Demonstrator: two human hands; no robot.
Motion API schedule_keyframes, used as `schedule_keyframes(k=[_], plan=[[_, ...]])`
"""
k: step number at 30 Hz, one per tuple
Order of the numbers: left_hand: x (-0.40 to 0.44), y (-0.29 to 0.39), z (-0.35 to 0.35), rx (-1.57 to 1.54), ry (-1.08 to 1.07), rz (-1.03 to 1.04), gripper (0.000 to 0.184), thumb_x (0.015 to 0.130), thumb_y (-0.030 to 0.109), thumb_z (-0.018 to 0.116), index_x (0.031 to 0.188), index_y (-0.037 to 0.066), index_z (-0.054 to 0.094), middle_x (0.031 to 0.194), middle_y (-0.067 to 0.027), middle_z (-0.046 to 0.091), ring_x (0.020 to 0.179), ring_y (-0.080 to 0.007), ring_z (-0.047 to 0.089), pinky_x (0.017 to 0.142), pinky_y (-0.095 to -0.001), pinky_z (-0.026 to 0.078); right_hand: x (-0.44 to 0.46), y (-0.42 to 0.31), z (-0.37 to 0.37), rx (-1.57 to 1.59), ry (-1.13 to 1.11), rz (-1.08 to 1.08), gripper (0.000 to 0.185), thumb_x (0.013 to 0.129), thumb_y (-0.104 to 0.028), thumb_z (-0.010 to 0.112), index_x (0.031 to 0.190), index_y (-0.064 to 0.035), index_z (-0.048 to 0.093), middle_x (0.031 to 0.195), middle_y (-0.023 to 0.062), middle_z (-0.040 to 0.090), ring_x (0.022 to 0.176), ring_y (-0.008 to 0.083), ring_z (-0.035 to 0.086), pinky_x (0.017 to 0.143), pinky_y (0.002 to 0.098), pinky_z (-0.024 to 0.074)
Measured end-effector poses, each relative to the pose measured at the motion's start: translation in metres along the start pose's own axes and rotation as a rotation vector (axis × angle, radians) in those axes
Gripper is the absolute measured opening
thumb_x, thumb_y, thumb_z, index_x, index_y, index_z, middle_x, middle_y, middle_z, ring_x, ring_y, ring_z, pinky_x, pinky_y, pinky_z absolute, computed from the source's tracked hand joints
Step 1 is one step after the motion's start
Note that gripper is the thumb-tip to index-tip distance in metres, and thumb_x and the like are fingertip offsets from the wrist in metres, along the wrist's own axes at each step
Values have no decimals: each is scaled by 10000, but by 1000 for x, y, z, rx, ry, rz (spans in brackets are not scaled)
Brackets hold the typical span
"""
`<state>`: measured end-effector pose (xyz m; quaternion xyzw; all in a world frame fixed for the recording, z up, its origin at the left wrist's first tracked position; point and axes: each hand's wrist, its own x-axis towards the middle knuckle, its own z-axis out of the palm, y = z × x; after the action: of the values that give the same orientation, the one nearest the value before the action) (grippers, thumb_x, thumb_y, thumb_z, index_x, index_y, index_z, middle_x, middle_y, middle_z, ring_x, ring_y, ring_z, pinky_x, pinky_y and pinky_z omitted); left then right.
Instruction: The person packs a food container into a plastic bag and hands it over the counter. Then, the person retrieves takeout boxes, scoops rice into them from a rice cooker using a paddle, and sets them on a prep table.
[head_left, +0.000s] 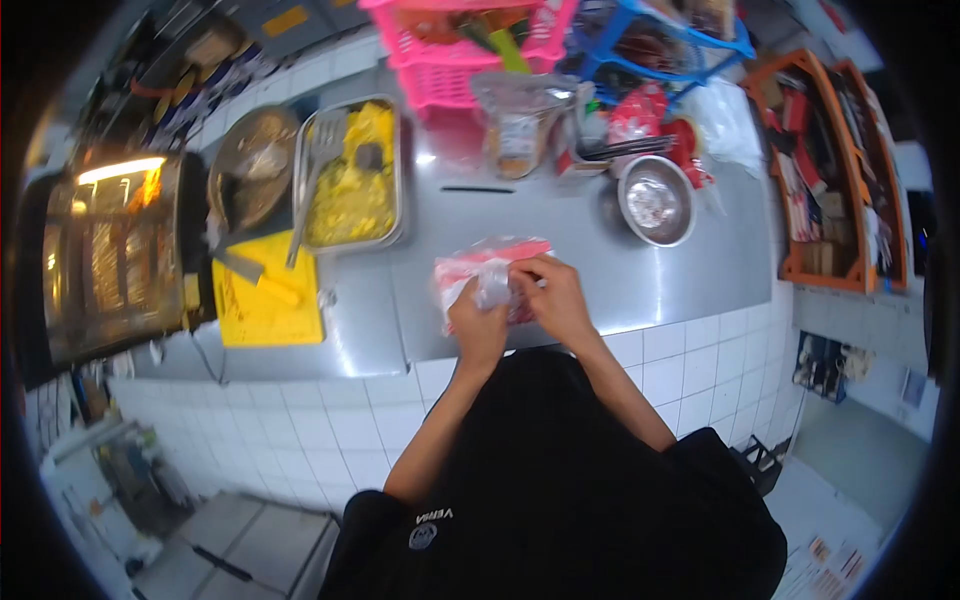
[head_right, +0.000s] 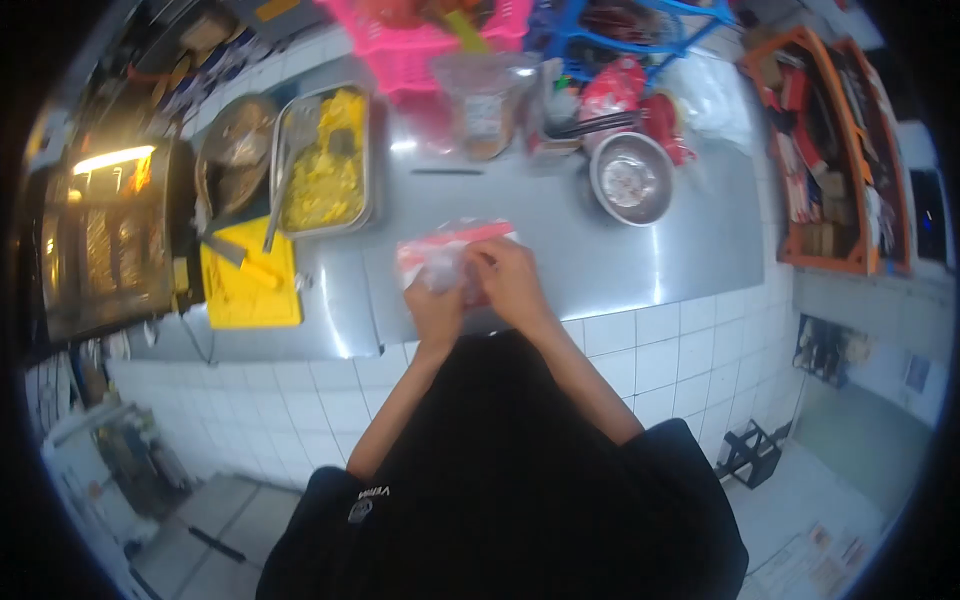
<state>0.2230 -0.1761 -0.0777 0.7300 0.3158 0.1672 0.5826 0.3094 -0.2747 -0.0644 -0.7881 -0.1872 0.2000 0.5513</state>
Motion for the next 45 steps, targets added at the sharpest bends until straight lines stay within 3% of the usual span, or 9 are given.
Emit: schedule_keyframes(k=[2,10,13,16,27,32,38,41,45], plan=[[2,3,-4,162,-13,210,301,708,37,588,1004,-8,622,873,-169,649,806,-323,627,743,-388,481,5,-11,-11,63,-89,156,219,865,-1,545,1037,-14,681,871,109,692,755,143,630,670,301,509],[18,47,-15,228,-250,259,149,780,17,633,929,9,626,827,-137,668,772,-268,645,733,-348,487,30,5,-35,113,-333,60,72,900,-84,600,936,-22,610,806,69,648,738,140,608,625,290,501],[22,45,-16,157,-205,355,160,816,93,673,932,3,609,814,-125,636,742,-218,607,688,-345,465,17,-17,-48,446,-134,443,35,926,-79,570,931,-45,578,755,63,615,691,115,577,517,267,463],[23,16,-10,77,-210,258,143,828,94,683,885,-3,597,804,-120,616,705,-193,594,657,-325,473,13,13,-19,780,14,387,64,947,-80,537,886,-62,527,711,49,580,655,89,538,450,235,415],[19,15,-9,-87,-135,-97,145,856,96,680,874,-9,582,837,-81,607,650,-140,590,623,-271,485,-14,6,-26,-43,-68,39,214,783,-50,639,949,-46,504,937,173,611,815,338,600,695,403,483],[7,58,-11,282,-254,270,230,836,118,697,1007,-7,607,953,-99,647,952,-223,610,880,-373,459,-7,10,-26,-406,-215,-244,326,756,-60,590,1076,-34,536,994,182,600,932,408,591,775,476,476],[-16,5,-48,35,218,85,613,900,316,621,1423,84,400,1450,-125,406,1330,-261,393,1064,-426,339,-34,14,-66,-204,-273,-332,416,785,-164,587,1174,-21,557,1034,201,596,936,391,597,806,467,480],[-40,-21,-27,-488,-33,-291,731,936,524,484,1505,148,220,1531,-99,256,1365,-257,339,1076,-462,325,-76,-2,-119,-265,14,-604,258,793,-68,585,1050,-42,578,890,120,598,791,292,585,649,413,446],[-67,37,73,-773,-397,-244,908,861,654,520,1503,108,183,1502,-109,298,1330,-257,384,1079,-428,342,-142,-26,-193,79,257,-272,168,993,-144,451,991,-10,552,773,34,499,561,80,434,477,234,342]])
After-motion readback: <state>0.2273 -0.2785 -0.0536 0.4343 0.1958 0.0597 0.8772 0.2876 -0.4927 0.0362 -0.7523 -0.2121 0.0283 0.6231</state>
